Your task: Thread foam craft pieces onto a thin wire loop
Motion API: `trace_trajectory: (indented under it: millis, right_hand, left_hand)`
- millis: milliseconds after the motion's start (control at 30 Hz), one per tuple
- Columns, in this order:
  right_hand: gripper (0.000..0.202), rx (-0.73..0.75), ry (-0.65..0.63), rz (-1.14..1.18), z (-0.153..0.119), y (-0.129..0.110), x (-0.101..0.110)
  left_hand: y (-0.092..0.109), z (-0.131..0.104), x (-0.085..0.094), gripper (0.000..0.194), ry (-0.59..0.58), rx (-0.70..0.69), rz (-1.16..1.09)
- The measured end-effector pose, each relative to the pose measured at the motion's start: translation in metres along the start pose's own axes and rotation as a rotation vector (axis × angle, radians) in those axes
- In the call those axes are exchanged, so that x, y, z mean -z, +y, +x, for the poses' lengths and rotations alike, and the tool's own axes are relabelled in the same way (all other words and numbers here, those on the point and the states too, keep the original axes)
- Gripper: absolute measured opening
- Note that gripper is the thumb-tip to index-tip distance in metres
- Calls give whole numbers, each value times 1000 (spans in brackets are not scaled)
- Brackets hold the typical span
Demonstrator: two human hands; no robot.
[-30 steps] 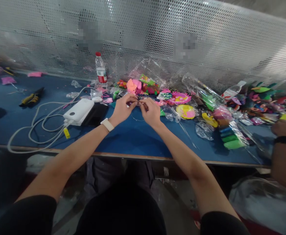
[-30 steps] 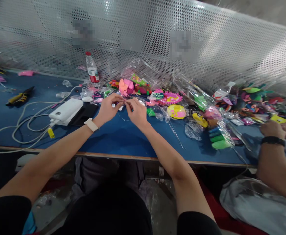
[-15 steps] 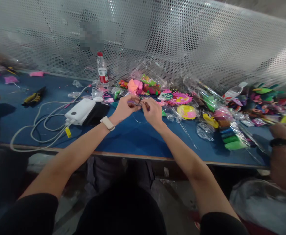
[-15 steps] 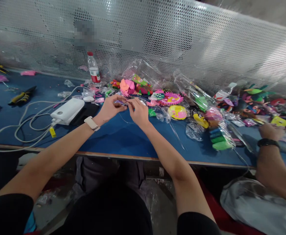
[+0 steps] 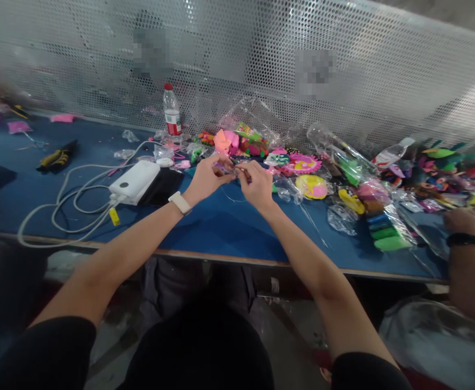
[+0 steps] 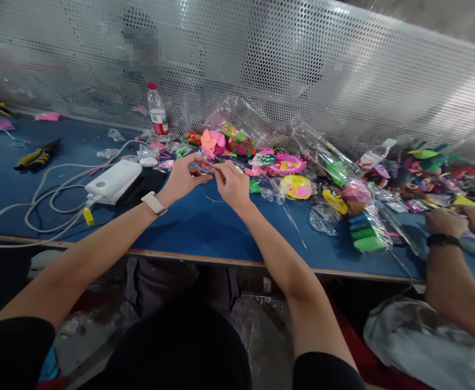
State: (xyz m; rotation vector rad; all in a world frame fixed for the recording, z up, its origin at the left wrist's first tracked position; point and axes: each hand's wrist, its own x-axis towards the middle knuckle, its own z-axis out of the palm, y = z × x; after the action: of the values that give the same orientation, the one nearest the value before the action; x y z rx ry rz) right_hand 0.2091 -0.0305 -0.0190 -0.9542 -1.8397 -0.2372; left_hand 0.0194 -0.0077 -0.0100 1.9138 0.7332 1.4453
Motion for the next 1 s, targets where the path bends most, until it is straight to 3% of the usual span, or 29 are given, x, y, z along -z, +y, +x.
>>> trace_trajectory:
  millis: [200,333,567,800,867,1000]
  right_hand:
    - [24,-7,-7,-1,0,3,-1]
    - [26,29,8,-42,-2,5,-2]
    - [29,123,14,-162,-2,10,-2]
    - [31,128,-40,-246,-3,8,-5]
    - [30,99,-50,-237,-3,8,-5]
    - [24,6,-23,-171,0,11,-5]
  left_hand:
    - [7,-2,5,18,16,-186,288]
    - [9,-1,5,24,20,-262,298]
    - [7,2,6,48,-24,-83,162]
    - [2,5,7,44,-41,67,-19]
    - [3,4,6,41,-38,16,74]
    - [5,1,6,12,28,-204,413]
